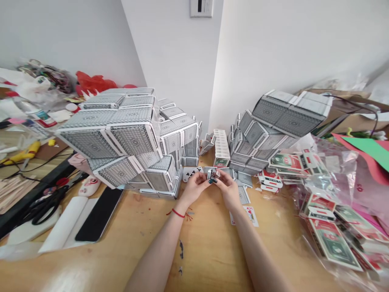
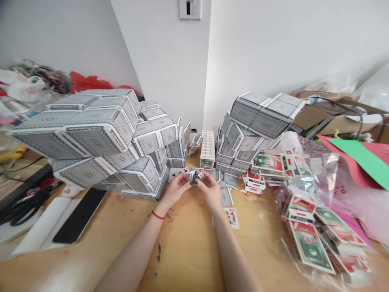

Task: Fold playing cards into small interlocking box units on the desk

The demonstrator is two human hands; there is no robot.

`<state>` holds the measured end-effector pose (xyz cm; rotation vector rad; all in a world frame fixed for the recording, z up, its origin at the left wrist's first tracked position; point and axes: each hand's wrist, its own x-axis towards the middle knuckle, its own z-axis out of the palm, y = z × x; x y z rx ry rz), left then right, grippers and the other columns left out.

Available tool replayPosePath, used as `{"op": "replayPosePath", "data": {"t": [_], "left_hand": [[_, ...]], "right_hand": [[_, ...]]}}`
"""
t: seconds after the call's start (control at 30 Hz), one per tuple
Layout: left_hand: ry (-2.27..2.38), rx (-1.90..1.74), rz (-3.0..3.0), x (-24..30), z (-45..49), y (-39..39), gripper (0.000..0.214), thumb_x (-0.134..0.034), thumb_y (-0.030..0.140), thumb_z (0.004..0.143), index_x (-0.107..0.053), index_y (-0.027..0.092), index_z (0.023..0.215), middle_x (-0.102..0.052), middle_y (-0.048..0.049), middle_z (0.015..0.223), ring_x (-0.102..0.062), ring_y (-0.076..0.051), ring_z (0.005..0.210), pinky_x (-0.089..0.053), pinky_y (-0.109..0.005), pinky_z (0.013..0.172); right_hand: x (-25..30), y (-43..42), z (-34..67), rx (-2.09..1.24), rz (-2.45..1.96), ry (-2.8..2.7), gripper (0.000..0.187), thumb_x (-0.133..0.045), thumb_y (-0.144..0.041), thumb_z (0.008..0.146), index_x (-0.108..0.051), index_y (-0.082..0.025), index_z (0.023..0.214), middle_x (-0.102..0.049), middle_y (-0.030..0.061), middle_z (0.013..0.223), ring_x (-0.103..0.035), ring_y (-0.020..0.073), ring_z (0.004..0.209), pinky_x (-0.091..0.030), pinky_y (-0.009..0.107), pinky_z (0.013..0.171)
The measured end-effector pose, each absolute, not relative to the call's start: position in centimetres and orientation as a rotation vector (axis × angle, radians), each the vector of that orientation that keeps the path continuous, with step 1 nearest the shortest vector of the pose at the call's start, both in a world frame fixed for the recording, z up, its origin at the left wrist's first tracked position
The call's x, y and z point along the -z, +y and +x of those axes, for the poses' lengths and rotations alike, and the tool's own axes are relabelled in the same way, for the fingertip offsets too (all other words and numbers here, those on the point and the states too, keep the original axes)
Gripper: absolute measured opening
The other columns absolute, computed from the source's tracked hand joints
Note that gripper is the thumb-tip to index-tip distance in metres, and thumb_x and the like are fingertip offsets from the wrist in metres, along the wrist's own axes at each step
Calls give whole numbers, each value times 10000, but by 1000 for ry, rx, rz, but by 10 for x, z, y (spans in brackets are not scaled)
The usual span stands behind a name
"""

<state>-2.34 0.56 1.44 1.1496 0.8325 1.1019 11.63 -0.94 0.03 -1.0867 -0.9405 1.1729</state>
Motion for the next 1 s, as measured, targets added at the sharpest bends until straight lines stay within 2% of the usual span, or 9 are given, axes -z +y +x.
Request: {"op": "replayPosePath", "data": {"t": [0.2,0.53,0.73,0.87,1.0], "left_hand": [[729,-1110,1220,-10,-22,2,279,-679,255,634,-439,155,736,-551,-65,1013,-527,-160,950,-391,-324,874],[916,-1005,1650,-22,-23,-6,206,-656,265,648,-492,157,709,-574,-79,1017,-516,-188,942,-383,-327,847],[1006,-1134,1789,-27,-26,-6,126,-619,194,668,-495,168,676,-532,-98,1129,-464,-218,1079,-341,-381,923],[1145,-1208,1845,-24,-28,-5,124,-610,175,667,-486,173,659,-521,-92,1138,-454,-216,1103,-343,-381,934],[1196,-1228,1919,-23,-28,-5,125,-608,147,653,-495,181,694,-528,-90,1136,-447,-224,1113,-353,-394,925]], "right_hand": [[-6,-13,116,-1255,-939,-943,474,-682,-334,645,-566,-220,1090,-605,67,1098,-518,249,1044,-360,423,932],[-14,-17,115,-1351,-875,-1089,554,-678,-402,633,-527,-258,1146,-540,58,1204,-472,262,1110,-390,418,915],[-10,-16,113,-1399,-881,-1033,603,-699,-361,630,-498,-280,1193,-512,48,1246,-459,246,1142,-379,407,936],[-8,-16,110,-1489,-862,-990,489,-650,-428,667,-565,-257,1118,-541,52,1211,-506,250,1085,-436,403,866],[-8,-15,105,-1501,-848,-956,336,-567,-485,717,-651,-218,904,-636,50,1016,-566,233,959,-483,367,767]]}}
